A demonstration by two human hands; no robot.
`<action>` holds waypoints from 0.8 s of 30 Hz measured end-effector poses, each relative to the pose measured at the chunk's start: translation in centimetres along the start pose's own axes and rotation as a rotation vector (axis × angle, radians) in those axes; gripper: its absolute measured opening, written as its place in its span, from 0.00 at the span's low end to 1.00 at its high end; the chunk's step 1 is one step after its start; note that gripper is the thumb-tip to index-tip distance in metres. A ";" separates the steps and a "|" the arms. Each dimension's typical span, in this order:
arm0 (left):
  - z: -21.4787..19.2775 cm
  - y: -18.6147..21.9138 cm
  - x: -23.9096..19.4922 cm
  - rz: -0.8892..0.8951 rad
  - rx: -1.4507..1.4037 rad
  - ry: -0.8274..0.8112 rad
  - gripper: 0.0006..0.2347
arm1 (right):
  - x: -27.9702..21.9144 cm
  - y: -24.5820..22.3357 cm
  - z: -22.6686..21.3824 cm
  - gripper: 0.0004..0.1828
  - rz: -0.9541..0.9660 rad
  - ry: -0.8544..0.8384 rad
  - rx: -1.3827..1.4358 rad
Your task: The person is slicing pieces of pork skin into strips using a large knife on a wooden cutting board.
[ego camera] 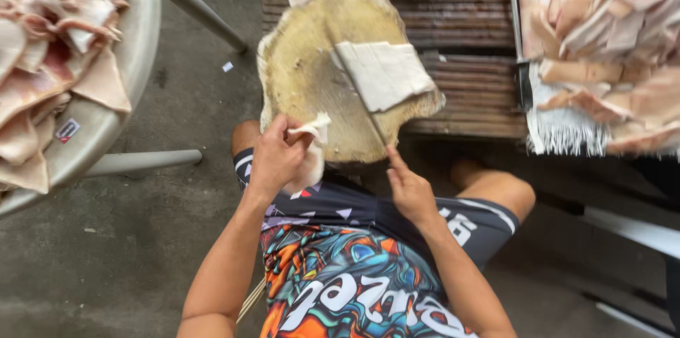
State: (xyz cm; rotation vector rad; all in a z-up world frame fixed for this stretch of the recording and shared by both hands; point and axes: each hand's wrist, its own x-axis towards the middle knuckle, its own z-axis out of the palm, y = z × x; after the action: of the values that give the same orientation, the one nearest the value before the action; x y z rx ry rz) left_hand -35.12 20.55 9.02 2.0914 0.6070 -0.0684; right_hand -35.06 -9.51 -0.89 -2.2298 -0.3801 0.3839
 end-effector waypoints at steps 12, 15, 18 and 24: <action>2.1 -6.6 8.6 -0.055 -1.533 -0.167 0.12 | 1.8 -1.1 -1.2 0.37 0.354 -0.028 0.443; 3.6 -8.7 10.2 -0.243 -1.360 0.013 0.20 | 2.7 -0.8 -1.2 0.36 0.368 -0.002 0.468; 5.7 -9.3 8.8 -0.059 -1.045 0.203 0.31 | 1.2 -0.8 -0.4 0.35 0.396 -0.019 0.469; 5.0 -0.8 8.4 -0.141 -0.614 0.069 0.29 | 2.6 -0.3 0.0 0.34 0.399 -0.004 0.539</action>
State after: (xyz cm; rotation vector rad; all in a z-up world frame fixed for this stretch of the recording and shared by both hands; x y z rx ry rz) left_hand -27.20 20.25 3.20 1.4615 0.7114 0.1000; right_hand -32.74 -8.28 -1.08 -1.7604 0.1637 0.6185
